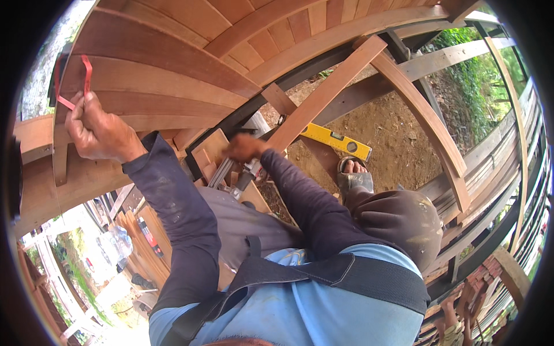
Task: The person installs wooden planks onto a curved wooden structure, likely a deck or roof. They position each plank, use a red spacer to maintain gaps, and secure the wood with a pneumatic nail gun. The process involves repetitive placement and fastening of individual planks.
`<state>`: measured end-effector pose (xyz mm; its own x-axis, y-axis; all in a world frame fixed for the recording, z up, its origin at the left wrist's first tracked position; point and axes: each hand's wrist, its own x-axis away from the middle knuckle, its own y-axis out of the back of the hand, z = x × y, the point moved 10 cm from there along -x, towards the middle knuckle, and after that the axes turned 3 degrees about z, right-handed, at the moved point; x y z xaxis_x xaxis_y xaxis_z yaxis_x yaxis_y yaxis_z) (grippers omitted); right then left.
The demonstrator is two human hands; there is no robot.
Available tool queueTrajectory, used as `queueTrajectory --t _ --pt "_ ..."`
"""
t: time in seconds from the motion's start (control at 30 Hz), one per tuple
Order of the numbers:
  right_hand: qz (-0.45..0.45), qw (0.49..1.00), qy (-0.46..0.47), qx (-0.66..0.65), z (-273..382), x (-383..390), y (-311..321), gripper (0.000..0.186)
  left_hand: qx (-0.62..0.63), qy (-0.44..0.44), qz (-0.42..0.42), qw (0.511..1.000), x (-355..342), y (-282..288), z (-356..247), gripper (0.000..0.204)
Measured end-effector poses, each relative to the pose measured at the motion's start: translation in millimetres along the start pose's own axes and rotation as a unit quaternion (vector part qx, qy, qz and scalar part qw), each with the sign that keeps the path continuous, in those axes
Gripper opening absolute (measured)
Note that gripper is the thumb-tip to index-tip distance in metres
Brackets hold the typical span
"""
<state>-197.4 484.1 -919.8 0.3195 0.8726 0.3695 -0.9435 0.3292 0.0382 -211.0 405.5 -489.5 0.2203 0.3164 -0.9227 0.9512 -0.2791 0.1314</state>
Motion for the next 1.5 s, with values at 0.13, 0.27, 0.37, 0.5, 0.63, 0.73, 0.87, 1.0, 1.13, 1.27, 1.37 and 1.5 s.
queueTrajectory --t 0.13,0.27,0.37,0.5,0.63,0.73,0.87,1.0,1.13,1.27,1.37,1.5 --pt "-0.521 0.842 0.141 0.0 5 85 207 0.029 0.077 0.012 0.001 0.997 10 0 -20 0.006" --pt "-0.751 0.623 -0.203 0.084 -104 215 302 0.056 0.065 0.036 0.025 0.997 10 6 -38 0.005" --pt "-0.793 0.538 -0.259 0.122 -198 257 326 0.077 0.038 0.059 0.072 0.995 28 4 -29 0.007" --pt "-0.748 0.629 -0.094 -0.192 -273 210 343 0.07 -0.024 0.048 0.096 0.994 50 49 -32 0.012" --pt "-0.657 0.644 0.039 -0.39 -272 175 340 0.031 -0.085 0.087 0.102 0.987 68 85 -30 0.015" --pt "-0.653 0.655 0.107 -0.364 -258 180 353 0.031 -0.15 0.056 0.118 0.98 57 82 -38 0.016" --pt "-0.657 0.655 0.203 -0.313 -199 192 347 0.028 -0.038 0.1 0.152 0.983 53 58 -33 0.015" --pt "-0.623 0.658 0.294 -0.304 -12 227 313 0.025 0.191 0.331 0.168 0.909 64 13 -14 0.012" --pt "-0.558 0.689 0.334 -0.321 68 222 318 0.022 0.205 0.321 0.183 0.906 52 -23 -11 0.013" --pt "-0.494 0.69 0.381 -0.367 100 200 301 0.018 0.271 0.261 0.149 0.914 27 -45 -34 0.013" --pt "-0.447 0.683 0.413 -0.404 99 182 282 0.015 0.292 0.249 0.15 0.911 24 -52 -31 0.01" --pt "-0.38 0.683 0.442 -0.44 115 166 245 0.015 0.266 0.281 0.146 0.911 25 -56 -25 0.017"
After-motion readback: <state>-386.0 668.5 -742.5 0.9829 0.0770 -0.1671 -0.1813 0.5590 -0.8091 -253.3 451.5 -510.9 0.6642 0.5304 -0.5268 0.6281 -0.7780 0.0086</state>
